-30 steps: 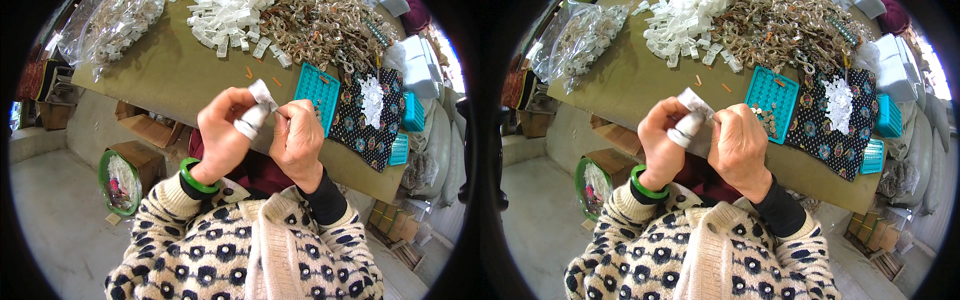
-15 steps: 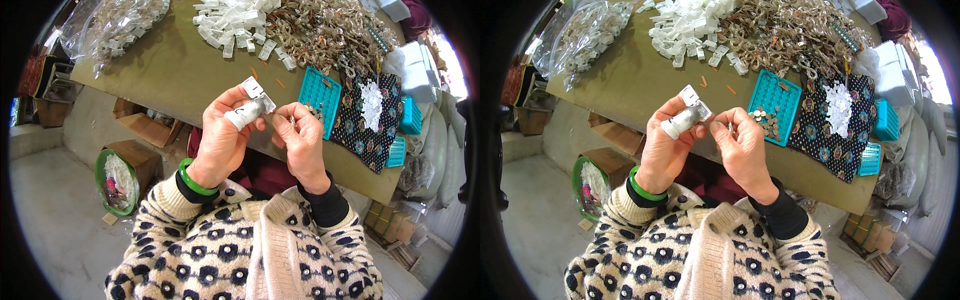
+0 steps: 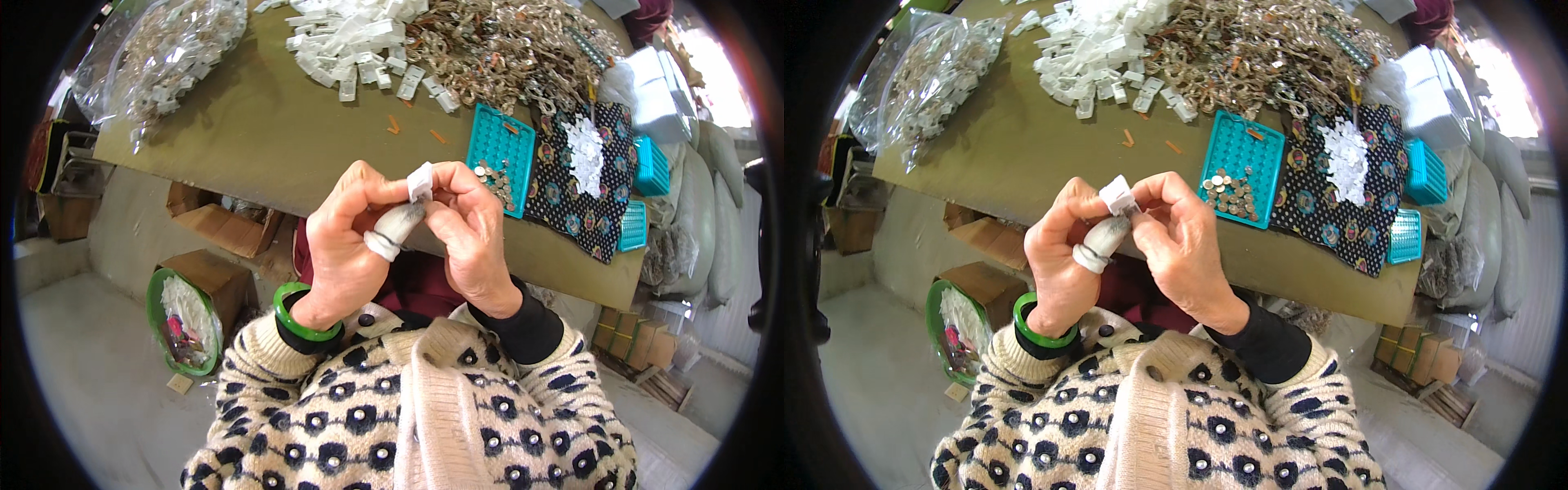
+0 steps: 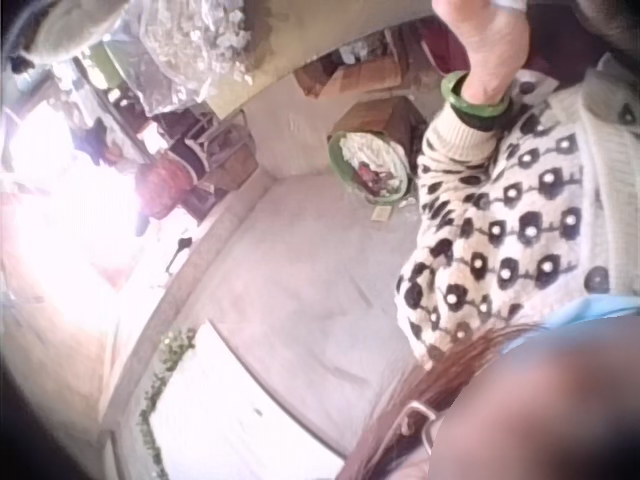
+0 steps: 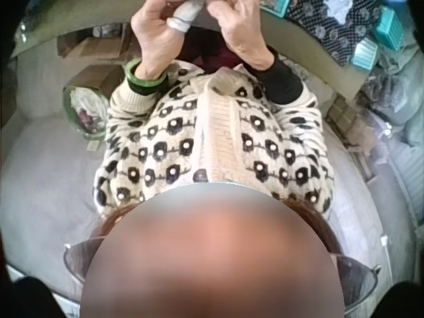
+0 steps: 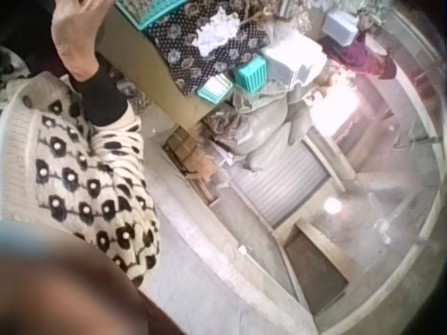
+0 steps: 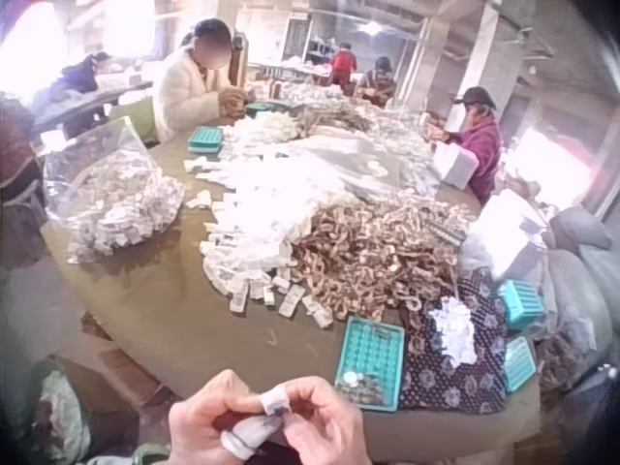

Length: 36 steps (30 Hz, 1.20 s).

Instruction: The person assembles small electronic components by hand. They pick up white plastic housings and metal contacts from a table, insert the contacts into the housings, and place the assembled units into a blue tray. The person repeats this process for multiple units.

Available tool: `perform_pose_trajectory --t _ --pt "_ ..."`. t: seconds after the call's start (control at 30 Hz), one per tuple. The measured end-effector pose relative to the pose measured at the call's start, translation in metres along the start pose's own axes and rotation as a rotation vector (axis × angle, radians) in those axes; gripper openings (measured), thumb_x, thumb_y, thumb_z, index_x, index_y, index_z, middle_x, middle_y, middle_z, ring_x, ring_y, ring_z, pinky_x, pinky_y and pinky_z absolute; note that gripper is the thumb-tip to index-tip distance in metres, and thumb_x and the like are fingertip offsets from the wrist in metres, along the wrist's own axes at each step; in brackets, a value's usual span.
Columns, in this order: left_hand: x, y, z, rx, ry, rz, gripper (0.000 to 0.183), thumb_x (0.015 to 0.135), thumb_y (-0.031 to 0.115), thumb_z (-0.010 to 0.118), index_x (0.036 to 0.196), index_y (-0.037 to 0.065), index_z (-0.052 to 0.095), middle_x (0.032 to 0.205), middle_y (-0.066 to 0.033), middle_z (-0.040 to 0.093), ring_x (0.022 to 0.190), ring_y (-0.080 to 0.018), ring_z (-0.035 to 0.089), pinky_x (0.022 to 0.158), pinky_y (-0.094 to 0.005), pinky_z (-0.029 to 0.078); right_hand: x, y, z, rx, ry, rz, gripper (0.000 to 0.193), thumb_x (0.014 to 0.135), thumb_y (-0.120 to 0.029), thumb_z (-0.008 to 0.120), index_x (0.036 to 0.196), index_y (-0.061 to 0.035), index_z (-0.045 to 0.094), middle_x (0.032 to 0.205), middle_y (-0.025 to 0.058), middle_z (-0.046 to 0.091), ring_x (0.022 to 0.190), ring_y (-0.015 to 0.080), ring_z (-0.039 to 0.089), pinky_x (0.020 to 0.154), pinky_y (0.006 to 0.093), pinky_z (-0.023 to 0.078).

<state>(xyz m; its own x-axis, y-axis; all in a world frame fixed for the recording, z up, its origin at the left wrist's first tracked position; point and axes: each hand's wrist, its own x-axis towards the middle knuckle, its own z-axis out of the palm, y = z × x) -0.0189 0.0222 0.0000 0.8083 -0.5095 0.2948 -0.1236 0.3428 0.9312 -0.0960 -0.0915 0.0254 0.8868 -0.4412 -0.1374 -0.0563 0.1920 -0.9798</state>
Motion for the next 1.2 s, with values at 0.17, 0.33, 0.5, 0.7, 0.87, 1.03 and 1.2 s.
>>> perform_pose_trajectory --t 0.17,0.33,0.5,0.7,0.87,1.03,1.2 --pt "-0.004 -0.007 0.005 0.111 -0.032 0.107 0.019 0.078 -0.010 0.071 0.095 -0.001 0.069 0.077 -0.0027 0.053 0.066 -0.0099 0.049 0.057 -0.0226 0.040 -0.003 0.001 -0.007 -0.030 -0.014 -0.015 0.024 0.084 0.007 0.045 0.104 0.0001 0.057 0.097 0.0025 0.058 0.088 0.0066 0.053 0.081 0.0203 0.042" --pt "-0.001 -0.001 -0.003 -0.514 0.011 -0.506 0.022 0.088 -0.002 0.065 0.110 -0.001 0.064 0.092 -0.0057 0.065 0.084 -0.0155 0.068 0.076 -0.0309 0.059 0.007 -0.002 -0.046 -0.547 0.077 -0.373 0.007 0.088 0.002 0.061 0.095 0.0002 0.061 0.085 0.0070 0.062 0.076 0.0148 0.062 0.068 0.0279 0.050" --pt "0.005 0.002 -0.006 -0.600 -0.109 -0.748 0.029 0.090 0.004 0.063 0.117 -0.004 0.058 0.094 -0.0101 0.066 0.081 -0.0174 0.067 0.075 -0.0394 0.062 0.032 0.008 -0.106 -1.277 0.301 -0.730 0.010 0.083 0.001 0.065 0.092 -0.0008 0.064 0.083 0.0108 0.057 0.074 0.0285 0.059 0.065 0.0380 0.049" --pt "0.011 -0.001 0.011 -0.499 -0.111 -0.735 0.020 0.090 0.003 0.061 0.109 -0.002 0.057 0.089 -0.0061 0.062 0.075 -0.0128 0.061 0.071 -0.0372 0.062 0.038 0.013 -0.128 -1.339 0.104 -0.674 0.011 0.079 0.001 0.066 0.089 -0.0020 0.061 0.084 0.0091 0.054 0.081 0.0284 0.058 0.071 0.0380 0.049" --pt "0.018 -0.006 0.022 -0.474 -0.101 -0.715 0.014 0.088 0.002 0.060 0.101 0.000 0.057 0.086 -0.0052 0.060 0.071 -0.0114 0.058 0.070 -0.0380 0.062 0.039 0.006 -0.136 -1.253 -0.010 -0.635 0.012 0.080 0.004 0.066 0.088 0.0000 0.058 0.085 0.0111 0.057 0.079 0.0294 0.058 0.069 0.0375 0.048" --pt "0.019 -0.012 0.031 -0.467 -0.062 -0.711 0.014 0.082 0.002 0.062 0.094 0.004 0.055 0.086 -0.0052 0.059 0.067 -0.0115 0.055 0.065 -0.0370 0.060 0.037 0.002 -0.136 -1.128 0.033 -0.592 0.011 0.083 0.004 0.064 0.091 -0.0001 0.058 0.084 0.0112 0.058 0.073 0.0265 0.060 0.064 0.0346 0.048" --pt "0.022 -0.015 0.026 -0.498 -0.077 -0.760 0.012 0.082 0.002 0.063 0.091 0.005 0.056 0.085 -0.0050 0.060 0.064 -0.0117 0.054 0.065 -0.0374 0.059 0.031 0.000 -0.130 -1.080 -0.031 -0.579 0.011 0.085 0.005 0.062 0.095 0.0012 0.061 0.085 0.0111 0.059 0.072 0.0258 0.061 0.063 0.0343 0.050"
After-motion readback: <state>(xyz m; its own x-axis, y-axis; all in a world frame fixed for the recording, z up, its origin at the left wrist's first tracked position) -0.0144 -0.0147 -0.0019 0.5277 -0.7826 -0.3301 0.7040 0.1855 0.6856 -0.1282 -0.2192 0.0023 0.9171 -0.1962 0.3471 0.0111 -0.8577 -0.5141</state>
